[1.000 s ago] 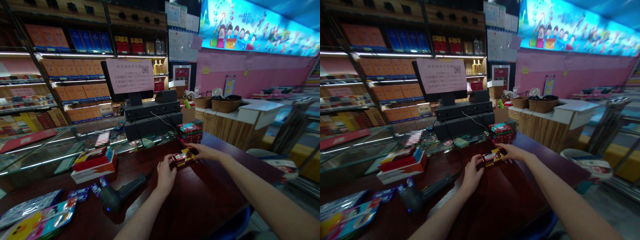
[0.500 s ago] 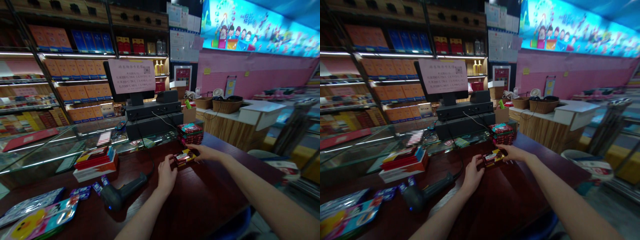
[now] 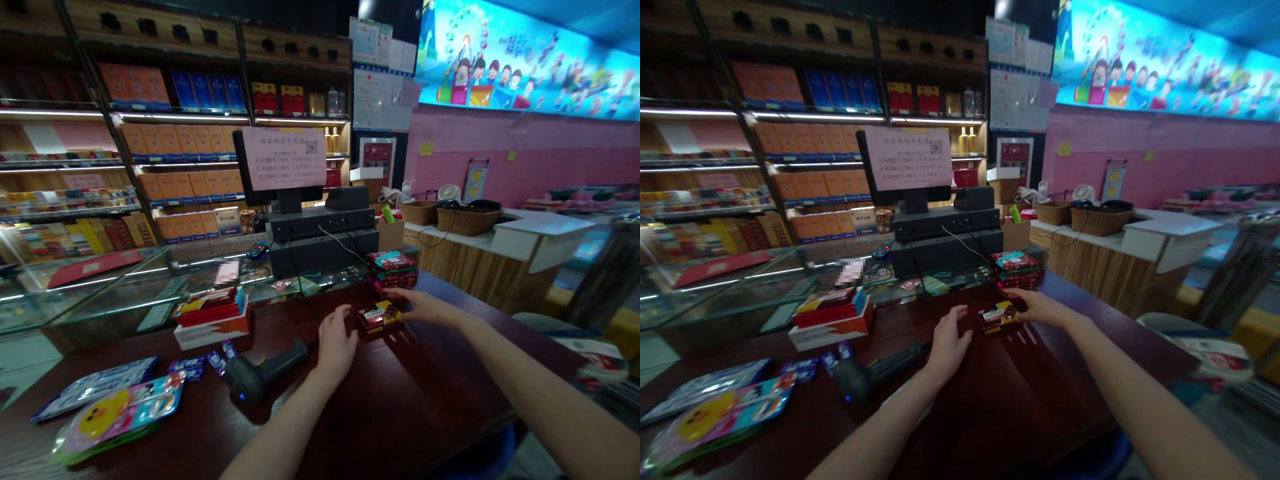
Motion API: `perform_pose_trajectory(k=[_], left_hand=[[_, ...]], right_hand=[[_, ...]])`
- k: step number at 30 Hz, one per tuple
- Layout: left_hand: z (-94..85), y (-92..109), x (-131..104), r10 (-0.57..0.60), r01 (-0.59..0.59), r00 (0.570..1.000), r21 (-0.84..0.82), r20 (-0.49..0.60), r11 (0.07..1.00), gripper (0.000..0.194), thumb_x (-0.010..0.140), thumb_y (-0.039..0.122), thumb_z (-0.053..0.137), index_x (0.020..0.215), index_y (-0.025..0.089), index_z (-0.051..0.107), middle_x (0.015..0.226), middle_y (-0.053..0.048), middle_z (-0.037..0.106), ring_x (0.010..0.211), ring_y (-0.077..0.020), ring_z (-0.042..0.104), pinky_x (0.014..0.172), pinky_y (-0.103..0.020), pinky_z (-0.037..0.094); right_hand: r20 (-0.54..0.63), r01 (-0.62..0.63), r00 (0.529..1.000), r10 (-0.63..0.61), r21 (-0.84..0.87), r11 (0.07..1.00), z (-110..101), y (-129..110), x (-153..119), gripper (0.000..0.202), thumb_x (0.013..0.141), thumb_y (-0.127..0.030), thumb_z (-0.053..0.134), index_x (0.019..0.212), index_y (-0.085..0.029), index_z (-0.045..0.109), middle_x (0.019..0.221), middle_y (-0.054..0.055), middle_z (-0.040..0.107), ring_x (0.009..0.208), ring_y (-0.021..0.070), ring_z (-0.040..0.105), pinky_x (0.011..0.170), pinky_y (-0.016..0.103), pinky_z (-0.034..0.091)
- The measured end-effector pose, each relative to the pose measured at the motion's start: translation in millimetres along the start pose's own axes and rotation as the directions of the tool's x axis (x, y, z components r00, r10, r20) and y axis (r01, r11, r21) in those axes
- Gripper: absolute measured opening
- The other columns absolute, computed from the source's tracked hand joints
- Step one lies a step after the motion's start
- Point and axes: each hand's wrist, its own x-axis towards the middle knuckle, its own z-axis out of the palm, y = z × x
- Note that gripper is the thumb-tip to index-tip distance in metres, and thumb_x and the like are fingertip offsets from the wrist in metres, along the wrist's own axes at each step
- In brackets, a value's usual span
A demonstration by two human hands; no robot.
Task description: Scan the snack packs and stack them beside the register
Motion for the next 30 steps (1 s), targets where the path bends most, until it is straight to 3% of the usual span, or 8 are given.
perform_pose_trajectory(k=[7, 11, 16, 22, 30], left_hand=[[-43.5, 0, -4, 0.043, -0.038, 0.998, 0.085, -0.051, 0.996, 0.050, 0.079, 0.011, 0.060, 0.128, 0.023, 0.056, 0.129, -0.007, 0.063, 0.124, -0.0235, 0.053, 0.109, -0.041, 0.038], [-73.5, -9, -5, 0.048, -0.035, 0.994, 0.127, -0.102, 0.991, 0.050, 0.079, 0.012, 0.060, 0.128, 0.022, 0.056, 0.130, -0.007, 0.062, 0.125, -0.0241, 0.052, 0.110, -0.041, 0.038], [-116.8, -29, -8, 0.044, -0.006, 0.982, 0.203, -0.185, 0.979, 0.047, 0.080, 0.014, 0.060, 0.127, 0.022, 0.057, 0.130, -0.008, 0.062, 0.125, -0.0244, 0.052, 0.109, -0.042, 0.039], [-169.2, -55, -15, 0.008, 0.076, 0.954, 0.268, -0.300, 0.960, 0.044, 0.080, 0.015, 0.062, 0.123, 0.024, 0.059, 0.125, -0.006, 0.065, 0.122, -0.0258, 0.055, 0.106, -0.044, 0.040], [-222.5, -91, -30, 0.027, 0.136, 0.895, 0.330, -0.445, 0.934, 0.041, 0.081, 0.014, 0.061, 0.121, 0.023, 0.060, 0.122, -0.006, 0.067, 0.118, -0.0247, 0.056, 0.107, -0.043, 0.040]], right_hand=[[0.028, 0.008, 1.000, -0.007, -0.015, 1.000, 12, -29, 11, 0.080, 0.068, -0.034, 0.071, 0.144, -0.021, 0.050, 0.136, 0.012, 0.064, 0.123, 0.0318, 0.062, 0.104, 0.042, 0.048], [0.028, 0.071, 0.997, -0.070, -0.041, 0.997, 23, -55, 22, 0.075, 0.070, -0.033, 0.070, 0.143, -0.024, 0.052, 0.135, 0.011, 0.065, 0.125, 0.0312, 0.061, 0.108, 0.042, 0.045], [0.067, 0.094, 0.994, -0.091, -0.044, 0.995, 37, -91, 38, 0.073, 0.074, -0.031, 0.064, 0.145, -0.025, 0.049, 0.140, 0.008, 0.062, 0.122, 0.0297, 0.062, 0.103, 0.041, 0.049], [0.085, 0.193, 0.978, -0.190, -0.037, 0.980, 62, -130, 61, 0.070, 0.075, -0.031, 0.064, 0.144, -0.025, 0.050, 0.140, 0.007, 0.061, 0.129, 0.0287, 0.057, 0.111, 0.043, 0.041], [0.078, 0.313, 0.944, -0.320, 0.092, 0.945, 109, -170, 98, 0.061, 0.079, -0.029, 0.064, 0.140, -0.026, 0.055, 0.143, 0.006, 0.059, 0.131, 0.0276, 0.055, 0.115, 0.045, 0.037]])
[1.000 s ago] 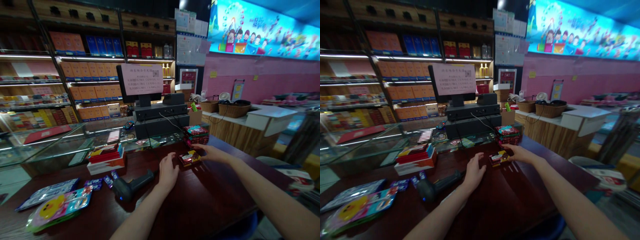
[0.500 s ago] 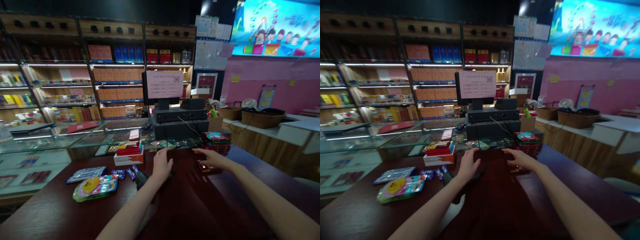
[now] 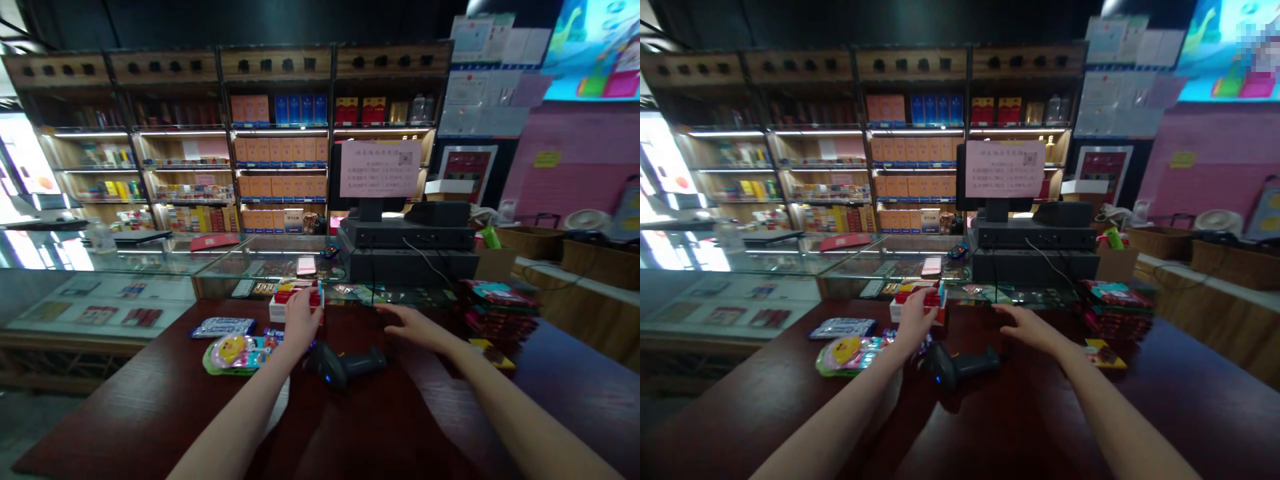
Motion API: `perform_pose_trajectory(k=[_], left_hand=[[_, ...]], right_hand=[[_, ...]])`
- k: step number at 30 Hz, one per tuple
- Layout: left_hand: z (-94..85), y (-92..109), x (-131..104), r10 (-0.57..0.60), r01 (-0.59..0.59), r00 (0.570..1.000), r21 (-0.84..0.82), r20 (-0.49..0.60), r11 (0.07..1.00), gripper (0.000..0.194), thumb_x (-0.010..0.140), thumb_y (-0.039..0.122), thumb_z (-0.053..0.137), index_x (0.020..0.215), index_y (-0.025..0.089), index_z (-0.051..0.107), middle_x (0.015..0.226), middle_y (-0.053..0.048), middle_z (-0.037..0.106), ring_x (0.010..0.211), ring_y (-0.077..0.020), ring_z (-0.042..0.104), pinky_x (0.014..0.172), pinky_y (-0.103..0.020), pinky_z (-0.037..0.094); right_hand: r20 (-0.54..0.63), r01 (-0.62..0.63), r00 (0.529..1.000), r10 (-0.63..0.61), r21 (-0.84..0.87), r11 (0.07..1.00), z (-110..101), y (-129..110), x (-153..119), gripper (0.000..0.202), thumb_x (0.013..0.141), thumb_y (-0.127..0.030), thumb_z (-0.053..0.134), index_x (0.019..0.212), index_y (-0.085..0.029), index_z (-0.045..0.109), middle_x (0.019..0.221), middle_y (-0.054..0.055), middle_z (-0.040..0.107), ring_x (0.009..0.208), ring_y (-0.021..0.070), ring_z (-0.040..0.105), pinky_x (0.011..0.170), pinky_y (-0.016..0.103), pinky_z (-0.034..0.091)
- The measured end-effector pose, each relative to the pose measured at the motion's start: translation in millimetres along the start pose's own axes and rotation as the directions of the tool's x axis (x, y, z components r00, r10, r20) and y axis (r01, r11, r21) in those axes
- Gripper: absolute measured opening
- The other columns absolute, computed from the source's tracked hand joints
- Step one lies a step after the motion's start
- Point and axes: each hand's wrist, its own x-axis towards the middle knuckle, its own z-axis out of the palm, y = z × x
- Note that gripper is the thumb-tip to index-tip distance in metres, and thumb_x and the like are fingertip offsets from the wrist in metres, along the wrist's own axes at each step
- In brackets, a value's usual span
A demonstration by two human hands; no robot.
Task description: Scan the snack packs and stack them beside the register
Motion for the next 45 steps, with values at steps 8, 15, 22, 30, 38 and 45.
perform_pose_trajectory(k=[8, 15, 22, 30, 38, 45], left_hand=[[-27.0, -37, 7, -0.055, 0.065, 0.993, 0.094, -0.107, 0.993, 0.040, 0.081, 0.016, 0.061, 0.120, 0.025, 0.059, 0.125, -0.005, 0.065, 0.122, -0.0263, 0.054, 0.107, -0.046, 0.039], [-34.1, -63, 15, -0.074, 0.094, 0.987, 0.137, -0.141, 0.986, 0.041, 0.082, 0.019, 0.062, 0.123, 0.024, 0.058, 0.127, -0.006, 0.064, 0.124, -0.0267, 0.052, 0.110, -0.047, 0.037], [-38.9, -77, 21, -0.110, 0.125, 0.987, 0.134, -0.119, 0.983, 0.042, 0.084, 0.021, 0.062, 0.126, 0.024, 0.058, 0.125, -0.008, 0.065, 0.127, -0.0274, 0.051, 0.109, -0.048, 0.038], [-39.4, -86, 26, -0.121, 0.133, 0.989, 0.146, -0.084, 0.980, 0.042, 0.084, 0.023, 0.063, 0.126, 0.025, 0.057, 0.125, -0.008, 0.065, 0.124, -0.0256, 0.053, 0.109, -0.048, 0.037], [-39.5, -81, 26, -0.131, 0.141, 0.988, 0.140, -0.077, 0.980, 0.040, 0.084, 0.020, 0.062, 0.123, 0.024, 0.059, 0.124, -0.008, 0.066, 0.124, -0.0251, 0.054, 0.109, -0.047, 0.038], [-38.3, -81, 25, -0.125, 0.135, 0.989, 0.134, -0.082, 0.982, 0.039, 0.084, 0.019, 0.061, 0.122, 0.025, 0.059, 0.122, -0.007, 0.066, 0.124, -0.0248, 0.054, 0.109, -0.045, 0.039]], right_hand=[[0.006, 0.090, 0.996, -0.090, 0.025, 0.996, 34, -29, 46, 0.060, 0.081, -0.027, 0.063, 0.140, -0.025, 0.054, 0.141, 0.007, 0.060, 0.130, 0.0277, 0.056, 0.115, 0.047, 0.038], [-0.062, 0.182, 0.982, -0.180, 0.028, 0.983, 57, -55, 83, 0.061, 0.083, -0.029, 0.063, 0.143, -0.026, 0.051, 0.147, 0.008, 0.055, 0.136, 0.0274, 0.050, 0.117, 0.049, 0.034], [-0.176, 0.245, 0.956, -0.234, 0.048, 0.968, 72, -70, 122, 0.066, 0.085, -0.036, 0.065, 0.147, -0.027, 0.043, 0.147, 0.010, 0.054, 0.134, 0.0285, 0.051, 0.114, 0.050, 0.037], [-0.181, 0.214, 0.963, -0.197, 0.079, 0.974, 84, -65, 146, 0.065, 0.087, -0.042, 0.063, 0.147, -0.026, 0.044, 0.143, 0.012, 0.057, 0.131, 0.0316, 0.054, 0.112, 0.053, 0.038], [-0.195, 0.211, 0.961, -0.198, 0.051, 0.976, 87, -59, 150, 0.064, 0.087, -0.044, 0.062, 0.145, -0.024, 0.047, 0.146, 0.013, 0.055, 0.132, 0.0315, 0.052, 0.113, 0.052, 0.038], [-0.191, 0.209, 0.963, -0.187, 0.097, 0.973, 88, -55, 151, 0.063, 0.086, -0.046, 0.063, 0.144, -0.026, 0.049, 0.143, 0.011, 0.057, 0.131, 0.0311, 0.054, 0.112, 0.052, 0.039]])
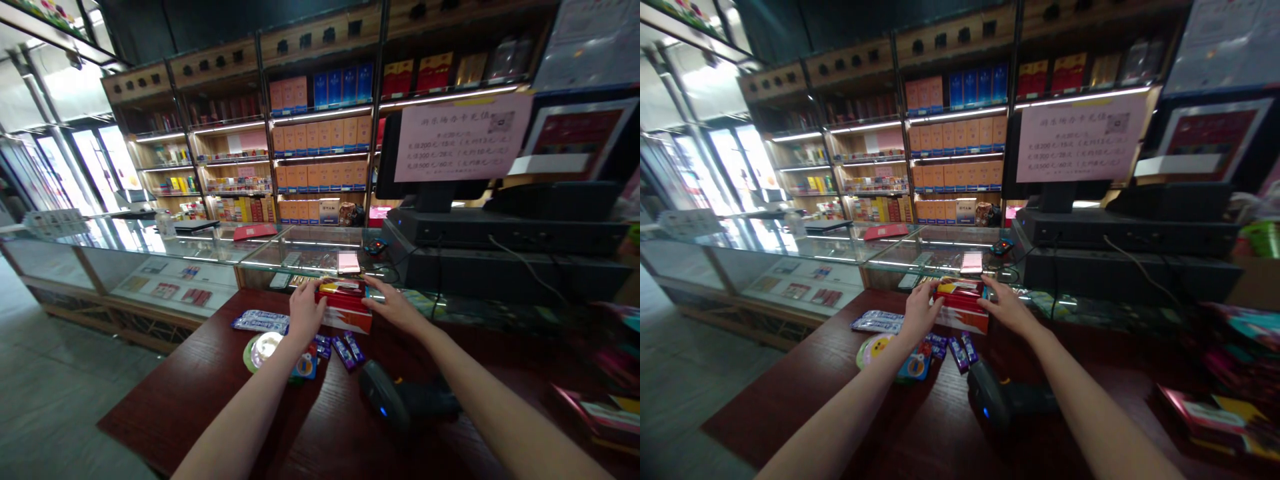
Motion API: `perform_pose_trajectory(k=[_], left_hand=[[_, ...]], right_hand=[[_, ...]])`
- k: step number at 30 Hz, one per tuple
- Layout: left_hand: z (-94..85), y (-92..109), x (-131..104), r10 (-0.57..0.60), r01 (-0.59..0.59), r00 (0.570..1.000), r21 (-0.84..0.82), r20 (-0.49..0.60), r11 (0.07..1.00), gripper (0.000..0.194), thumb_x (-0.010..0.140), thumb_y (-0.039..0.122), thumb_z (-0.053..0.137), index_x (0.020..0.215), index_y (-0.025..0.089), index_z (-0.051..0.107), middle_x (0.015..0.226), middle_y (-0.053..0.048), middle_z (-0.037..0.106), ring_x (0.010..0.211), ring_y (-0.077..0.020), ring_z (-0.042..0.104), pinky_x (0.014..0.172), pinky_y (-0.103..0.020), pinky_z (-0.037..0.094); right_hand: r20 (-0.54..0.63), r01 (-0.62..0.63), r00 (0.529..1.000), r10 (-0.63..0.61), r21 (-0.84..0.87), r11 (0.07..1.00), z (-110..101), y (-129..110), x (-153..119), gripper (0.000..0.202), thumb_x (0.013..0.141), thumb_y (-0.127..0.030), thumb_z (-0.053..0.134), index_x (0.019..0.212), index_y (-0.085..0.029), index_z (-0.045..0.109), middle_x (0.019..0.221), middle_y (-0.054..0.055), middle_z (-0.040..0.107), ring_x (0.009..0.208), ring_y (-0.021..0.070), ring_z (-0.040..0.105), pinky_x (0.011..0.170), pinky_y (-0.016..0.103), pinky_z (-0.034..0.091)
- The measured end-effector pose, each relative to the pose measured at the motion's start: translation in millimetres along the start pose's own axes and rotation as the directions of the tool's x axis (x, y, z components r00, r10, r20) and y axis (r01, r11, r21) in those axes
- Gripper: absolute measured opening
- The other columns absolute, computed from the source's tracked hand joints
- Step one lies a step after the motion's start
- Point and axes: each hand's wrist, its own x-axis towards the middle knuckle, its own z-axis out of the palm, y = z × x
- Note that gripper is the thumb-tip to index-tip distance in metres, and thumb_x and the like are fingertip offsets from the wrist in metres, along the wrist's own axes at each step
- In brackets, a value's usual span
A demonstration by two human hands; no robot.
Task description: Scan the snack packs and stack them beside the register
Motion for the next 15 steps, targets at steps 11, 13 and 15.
perform_pose_trajectory(k=[11, 13, 15], left_hand=[[4.9, 0, -7, 0.018, -0.023, 0.998, -0.092, -0.056, 0.995, 0.036, 0.085, 0.015, 0.060, 0.120, 0.025, 0.060, 0.120, -0.004, 0.069, 0.118, -0.0230, 0.058, 0.106, -0.043, 0.042], [6.5, 1, -10, 0.011, -0.019, 0.998, -0.115, -0.069, 0.993, 0.037, 0.084, 0.015, 0.061, 0.120, 0.026, 0.060, 0.119, -0.003, 0.070, 0.118, -0.0225, 0.059, 0.106, -0.043, 0.042], [8.1, 3, -13, 0.003, -0.014, 0.996, -0.133, -0.085, 0.991, 0.037, 0.083, 0.014, 0.062, 0.118, 0.027, 0.061, 0.118, -0.002, 0.070, 0.117, -0.0220, 0.060, 0.105, -0.044, 0.042]], right_hand=[[-0.071, -0.052, 0.996, 0.058, 0.084, 0.995, -2, -6, -6, 0.076, 0.076, -0.041, 0.072, 0.144, -0.022, 0.045, 0.125, 0.011, 0.066, 0.118, 0.0306, 0.061, 0.108, 0.049, 0.040], [-0.071, -0.058, 0.995, 0.069, 0.146, 0.988, -4, -8, -10, 0.080, 0.073, -0.041, 0.075, 0.144, -0.021, 0.044, 0.123, 0.010, 0.064, 0.116, 0.0293, 0.061, 0.107, 0.047, 0.042], [-0.059, -0.069, 0.995, 0.084, 0.222, 0.973, -5, -11, -16, 0.083, 0.071, -0.042, 0.077, 0.145, -0.023, 0.042, 0.124, 0.009, 0.061, 0.112, 0.0274, 0.063, 0.103, 0.045, 0.047]])
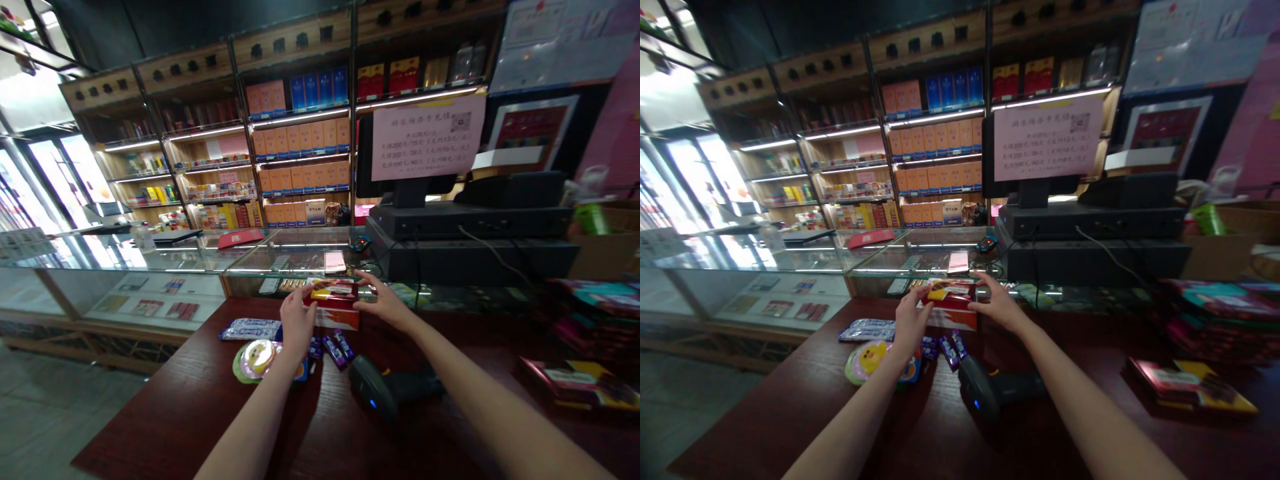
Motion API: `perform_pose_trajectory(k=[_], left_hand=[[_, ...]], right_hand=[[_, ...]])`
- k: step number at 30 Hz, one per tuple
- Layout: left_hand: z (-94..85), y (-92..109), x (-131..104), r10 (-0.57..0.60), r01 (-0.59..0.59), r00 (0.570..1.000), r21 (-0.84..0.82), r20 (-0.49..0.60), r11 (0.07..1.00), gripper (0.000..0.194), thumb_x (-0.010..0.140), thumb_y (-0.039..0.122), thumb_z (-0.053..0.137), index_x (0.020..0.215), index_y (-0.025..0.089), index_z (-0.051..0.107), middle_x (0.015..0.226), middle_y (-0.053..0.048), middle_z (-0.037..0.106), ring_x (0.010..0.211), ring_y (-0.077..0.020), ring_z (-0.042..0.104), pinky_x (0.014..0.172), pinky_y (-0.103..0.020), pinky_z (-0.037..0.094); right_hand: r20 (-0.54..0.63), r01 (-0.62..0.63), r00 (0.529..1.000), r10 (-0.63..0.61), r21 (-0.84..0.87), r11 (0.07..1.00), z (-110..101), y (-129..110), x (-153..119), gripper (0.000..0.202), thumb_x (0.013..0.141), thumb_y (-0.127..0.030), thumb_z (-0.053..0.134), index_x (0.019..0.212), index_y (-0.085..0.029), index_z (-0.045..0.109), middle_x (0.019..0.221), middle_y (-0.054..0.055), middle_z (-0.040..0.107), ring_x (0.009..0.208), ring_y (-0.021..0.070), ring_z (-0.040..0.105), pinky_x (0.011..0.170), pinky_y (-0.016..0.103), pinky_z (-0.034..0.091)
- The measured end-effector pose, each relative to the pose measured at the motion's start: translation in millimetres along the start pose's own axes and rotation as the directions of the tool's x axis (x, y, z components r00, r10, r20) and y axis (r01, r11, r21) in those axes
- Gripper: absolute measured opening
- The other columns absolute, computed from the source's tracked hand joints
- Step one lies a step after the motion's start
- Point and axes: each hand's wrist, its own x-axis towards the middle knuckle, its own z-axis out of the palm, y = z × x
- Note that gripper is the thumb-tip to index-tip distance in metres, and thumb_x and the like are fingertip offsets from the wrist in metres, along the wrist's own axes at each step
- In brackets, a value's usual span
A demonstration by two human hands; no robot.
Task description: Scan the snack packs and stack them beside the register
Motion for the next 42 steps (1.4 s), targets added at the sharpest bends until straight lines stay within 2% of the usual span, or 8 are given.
perform_pose_trajectory(k=[3, 9, 18, 22, 26, 33, 38, 42], left_hand=[[2.2, 5, -5, -0.002, 0.001, 1.000, -0.042, -0.024, 0.999, 0.034, 0.083, 0.013, 0.063, 0.114, 0.026, 0.062, 0.115, -0.002, 0.071, 0.113, -0.0214, 0.062, 0.105, -0.043, 0.043], [6.8, 13, -19, 0.007, -0.022, 0.997, -0.195, -0.074, 0.980, 0.030, 0.083, 0.017, 0.065, 0.111, 0.025, 0.066, 0.112, -0.003, 0.071, 0.109, -0.0206, 0.064, 0.102, -0.040, 0.048], [12.4, 21, -42, 0.152, -0.164, 0.987, -0.347, -0.061, 0.923, 0.028, 0.088, 0.029, 0.068, 0.115, 0.026, 0.065, 0.114, -0.006, 0.070, 0.113, -0.0213, 0.065, 0.104, -0.042, 0.048], [12.4, 26, -46, 0.228, -0.252, 0.967, -0.290, -0.115, 0.923, 0.027, 0.090, 0.032, 0.065, 0.116, 0.026, 0.064, 0.116, -0.005, 0.069, 0.116, -0.0210, 0.064, 0.107, -0.044, 0.047], [14.5, 25, -48, 0.331, -0.365, 0.928, -0.232, -0.172, 0.902, 0.043, 0.091, 0.029, 0.065, 0.132, 0.025, 0.053, 0.120, -0.007, 0.069, 0.117, -0.0218, 0.064, 0.109, -0.046, 0.045], [8.1, 23, -43, 0.613, -0.601, 0.773, 0.119, -0.164, 0.790, 0.058, 0.089, 0.022, 0.068, 0.142, 0.025, 0.046, 0.124, -0.009, 0.067, 0.123, -0.0237, 0.058, 0.114, -0.049, 0.038], [7.3, 30, -43, 0.682, -0.631, 0.721, 0.290, -0.122, 0.720, 0.059, 0.090, 0.021, 0.066, 0.145, 0.023, 0.045, 0.122, -0.008, 0.069, 0.126, -0.0251, 0.055, 0.117, -0.050, 0.032], [12.4, 33, -45, 0.677, -0.609, 0.723, 0.335, -0.138, 0.718, 0.059, 0.090, 0.025, 0.067, 0.145, 0.021, 0.046, 0.123, -0.010, 0.067, 0.126, -0.0258, 0.055, 0.117, -0.050, 0.032]], right_hand=[[0.006, -0.028, 1.000, 0.028, 0.079, 0.996, -2, -5, -11, 0.087, 0.070, -0.041, 0.079, 0.146, -0.027, 0.040, 0.127, 0.008, 0.059, 0.104, 0.0253, 0.066, 0.097, 0.043, 0.052], [-0.040, -0.065, 0.997, 0.071, 0.147, 0.987, -11, -14, -42, 0.090, 0.070, -0.041, 0.079, 0.149, -0.030, 0.037, 0.127, 0.007, 0.058, 0.108, 0.0255, 0.065, 0.102, 0.045, 0.050], [-0.077, -0.156, 0.979, 0.191, 0.329, 0.932, -24, -15, -93, 0.082, 0.069, -0.037, 0.082, 0.143, -0.032, 0.045, 0.121, 0.005, 0.056, 0.115, 0.0264, 0.060, 0.105, 0.047, 0.046], [-0.067, -0.208, 0.963, 0.262, 0.433, 0.877, -20, -20, -100, 0.083, 0.067, -0.041, 0.083, 0.141, -0.031, 0.047, 0.118, 0.004, 0.055, 0.109, 0.0248, 0.063, 0.103, 0.044, 0.048], [-0.058, -0.251, 0.947, 0.315, 0.474, 0.844, -19, -31, -101, 0.082, 0.065, -0.046, 0.084, 0.138, -0.028, 0.051, 0.108, 0.003, 0.058, 0.104, 0.0240, 0.065, 0.098, 0.040, 0.049], [-0.026, -0.335, 0.903, 0.429, 0.582, 0.741, -23, -40, -102, 0.065, 0.077, -0.053, 0.074, 0.133, -0.025, 0.056, 0.100, 0.004, 0.065, 0.101, 0.0231, 0.066, 0.087, 0.035, 0.052], [0.059, -0.430, 0.850, 0.523, 0.652, 0.625, -25, -50, -103, 0.063, 0.075, -0.057, 0.075, 0.128, -0.027, 0.057, 0.110, 0.006, 0.068, 0.109, 0.0246, 0.066, 0.082, 0.031, 0.051], [0.094, -0.470, 0.829, 0.551, 0.650, 0.597, -26, -59, -103, 0.058, 0.076, -0.059, 0.074, 0.122, -0.027, 0.060, 0.097, 0.002, 0.066, 0.104, 0.0234, 0.068, 0.078, 0.029, 0.049]])
